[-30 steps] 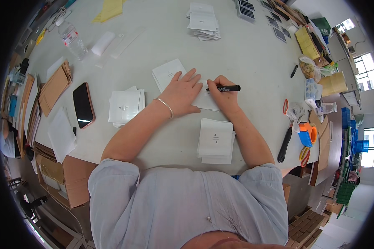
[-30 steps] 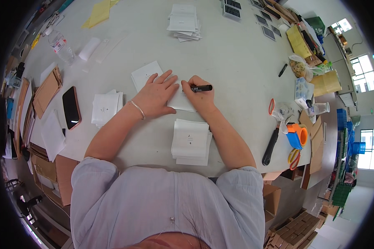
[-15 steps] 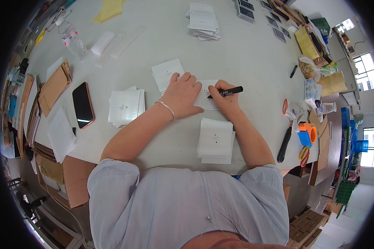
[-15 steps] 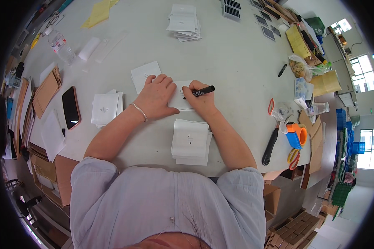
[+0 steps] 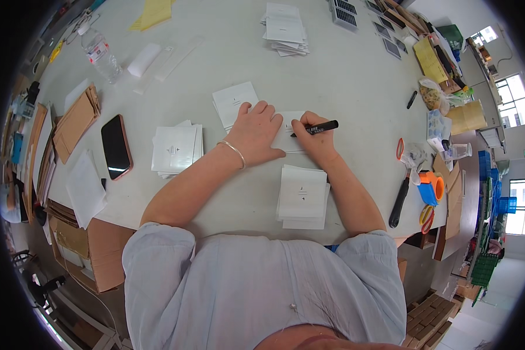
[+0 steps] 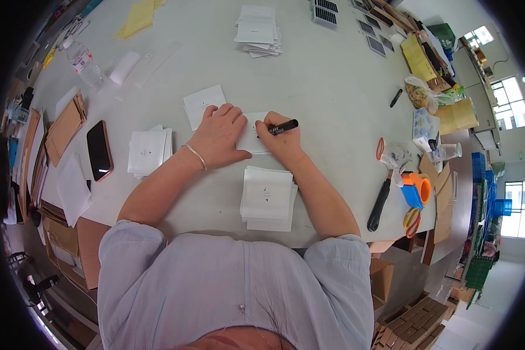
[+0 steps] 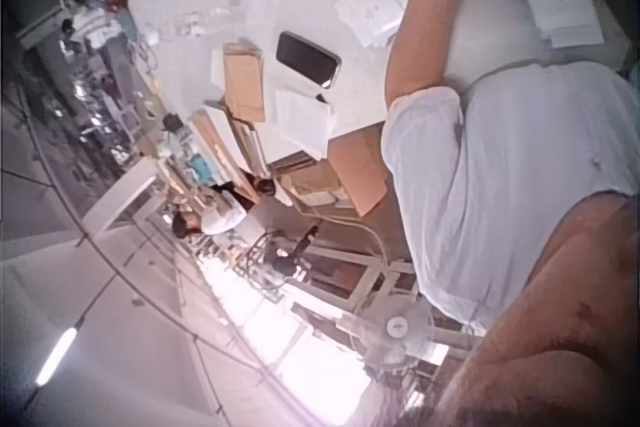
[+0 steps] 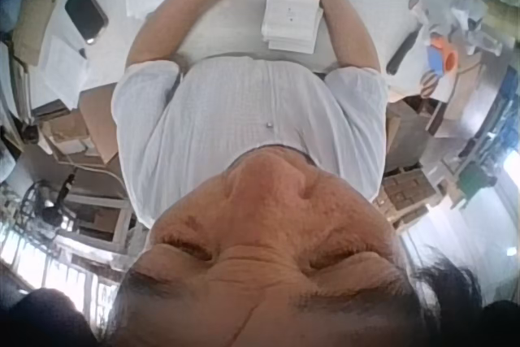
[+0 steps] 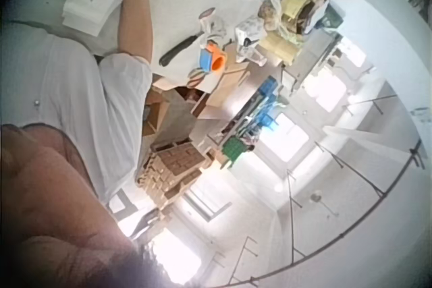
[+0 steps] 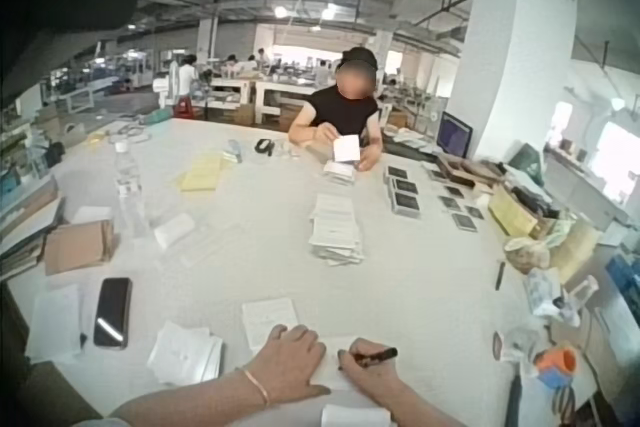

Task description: Marking small white plastic panels with a black marker at a workbench.

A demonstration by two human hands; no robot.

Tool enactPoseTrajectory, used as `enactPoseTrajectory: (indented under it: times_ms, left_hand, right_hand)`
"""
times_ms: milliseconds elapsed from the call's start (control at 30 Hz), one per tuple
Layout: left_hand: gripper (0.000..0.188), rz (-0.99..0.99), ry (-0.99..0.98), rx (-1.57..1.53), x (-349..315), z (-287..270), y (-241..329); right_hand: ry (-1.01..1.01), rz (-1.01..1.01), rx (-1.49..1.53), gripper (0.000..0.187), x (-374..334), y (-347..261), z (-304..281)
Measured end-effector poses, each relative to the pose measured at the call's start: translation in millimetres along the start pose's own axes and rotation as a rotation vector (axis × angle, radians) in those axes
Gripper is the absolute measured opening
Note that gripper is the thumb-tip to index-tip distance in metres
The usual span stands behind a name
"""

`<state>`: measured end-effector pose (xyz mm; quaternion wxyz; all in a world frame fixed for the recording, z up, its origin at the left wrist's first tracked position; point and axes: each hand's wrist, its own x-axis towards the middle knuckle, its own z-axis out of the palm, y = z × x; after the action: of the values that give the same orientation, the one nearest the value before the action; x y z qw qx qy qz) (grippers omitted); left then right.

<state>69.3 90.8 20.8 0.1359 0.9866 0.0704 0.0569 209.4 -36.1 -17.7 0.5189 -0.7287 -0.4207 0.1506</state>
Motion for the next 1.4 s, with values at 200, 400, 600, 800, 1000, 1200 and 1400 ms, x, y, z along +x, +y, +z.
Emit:
enactPoseTrajectory:
  times_ms: [200,400,600,800,1000,1200,1400]
  left_hand:
    - [0.058,0.025,0.043,-0.051,0.9,-5.1,3.5]
    - [0.058,0.015,0.178,-0.064,-5.2,-20.5,-12.9]
    - [0.059,-0.376,-0.166,0.186,-4.9,-46.6,-36.1]
    - [0.067,-0.003,-0.042,0.047,0.4,-20.3,-6.4]
    - [0.062,0.104,-0.027,0.034,-4.6,4.0,4.4]
    - [0.062,0.071,-0.007,0.005,-3.2,4.1,5.4]
    - [0.061,0.037,-0.004,-0.008,-0.1,3.5,7.3]
  right_hand:
    - [0.187,0.077,0.272,0.028,-1.4,-3.6,-9.6]
    - [0.424,0.226,0.61,0.027,1.3,-5.3,-14.2]
    - [0.34,0.255,0.512,0.027,1.7,0.8,-11.5]
    - [0.25,0.148,0.462,0.025,2.5,2.2,-5.1]
    - [0.197,0.154,0.432,0.026,0.3,0.0,-1.5]
    - [0.167,0.068,0.356,0.024,1.3,2.6,-0.8]
    - [0.158,0.043,0.21,0.025,5.7,7.7,1.2]
